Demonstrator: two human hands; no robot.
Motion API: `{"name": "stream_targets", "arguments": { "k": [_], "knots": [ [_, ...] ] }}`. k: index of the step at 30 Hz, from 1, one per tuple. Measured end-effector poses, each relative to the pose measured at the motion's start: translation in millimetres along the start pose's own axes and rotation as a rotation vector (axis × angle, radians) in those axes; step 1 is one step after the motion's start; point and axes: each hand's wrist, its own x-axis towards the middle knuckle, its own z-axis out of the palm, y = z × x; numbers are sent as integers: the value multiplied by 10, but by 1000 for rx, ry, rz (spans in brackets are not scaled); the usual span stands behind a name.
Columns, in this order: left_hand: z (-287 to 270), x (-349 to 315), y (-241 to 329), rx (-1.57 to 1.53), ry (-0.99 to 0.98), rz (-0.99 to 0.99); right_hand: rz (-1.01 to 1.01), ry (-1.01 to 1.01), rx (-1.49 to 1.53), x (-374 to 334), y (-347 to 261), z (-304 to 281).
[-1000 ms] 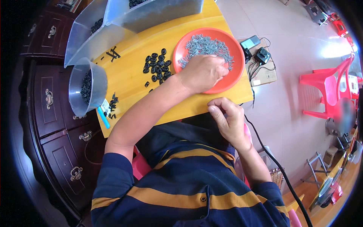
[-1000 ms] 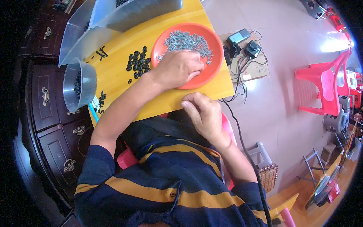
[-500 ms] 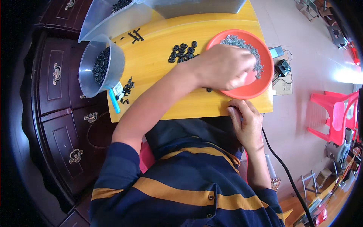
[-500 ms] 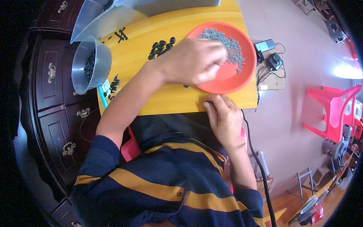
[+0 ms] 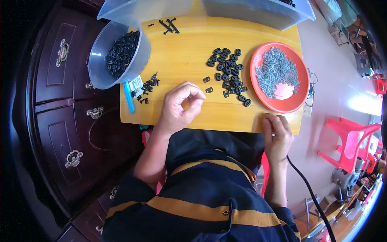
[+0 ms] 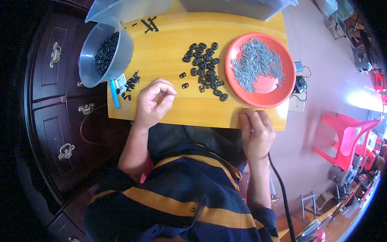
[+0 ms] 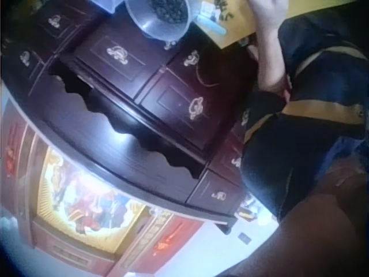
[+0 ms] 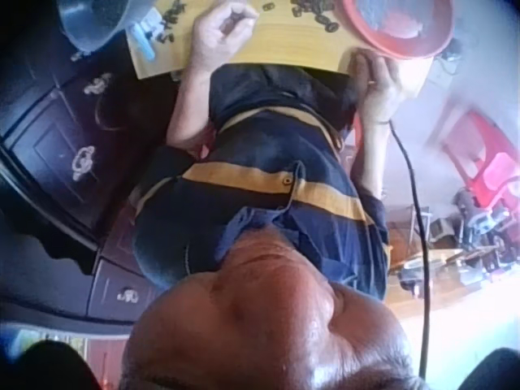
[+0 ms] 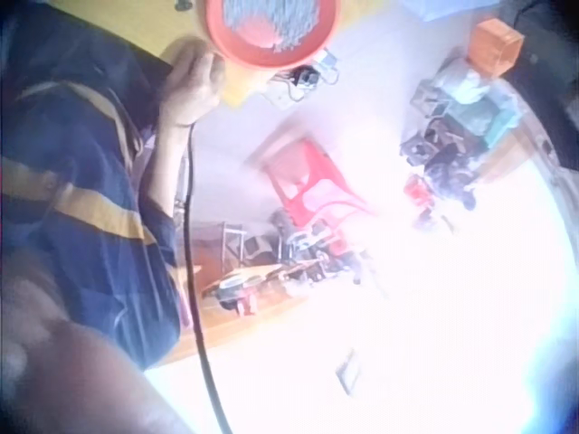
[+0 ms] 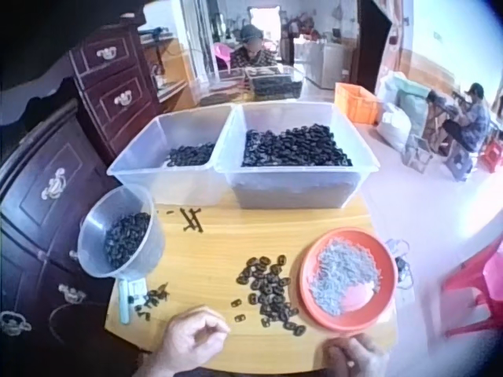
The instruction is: The person assembles plastic cord locks by sorting plastic components and inserting small pins into them by hand on a table.
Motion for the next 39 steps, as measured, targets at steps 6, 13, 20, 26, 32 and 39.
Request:
{"name": "stream_targets", "arguments": {
  "k": [6, 13, 20, 26, 32, 39],
  "knots": [
    [-115, -12, 68, -18, 34, -43, -167, 19, -57, 74, -219, 265],
    [-173, -53, 95, -10, 103, -67, -338, 257, -131, 98, -241, 377],
    [-208, -43, 129, 79, 170, -20, -480, 2, -22, 301, -815, 625],
    [-249, -23, 142, 56, 196, 3, -404, -137, -181, 582, -915, 918],
    [-283, -33, 151, 56, 211, 17, -364, -203, -153, 617, -974, 948],
    [-198, -64, 114, 14, 205, -10, -361, -256, 6, 620, -970, 1001]
  ]
}}
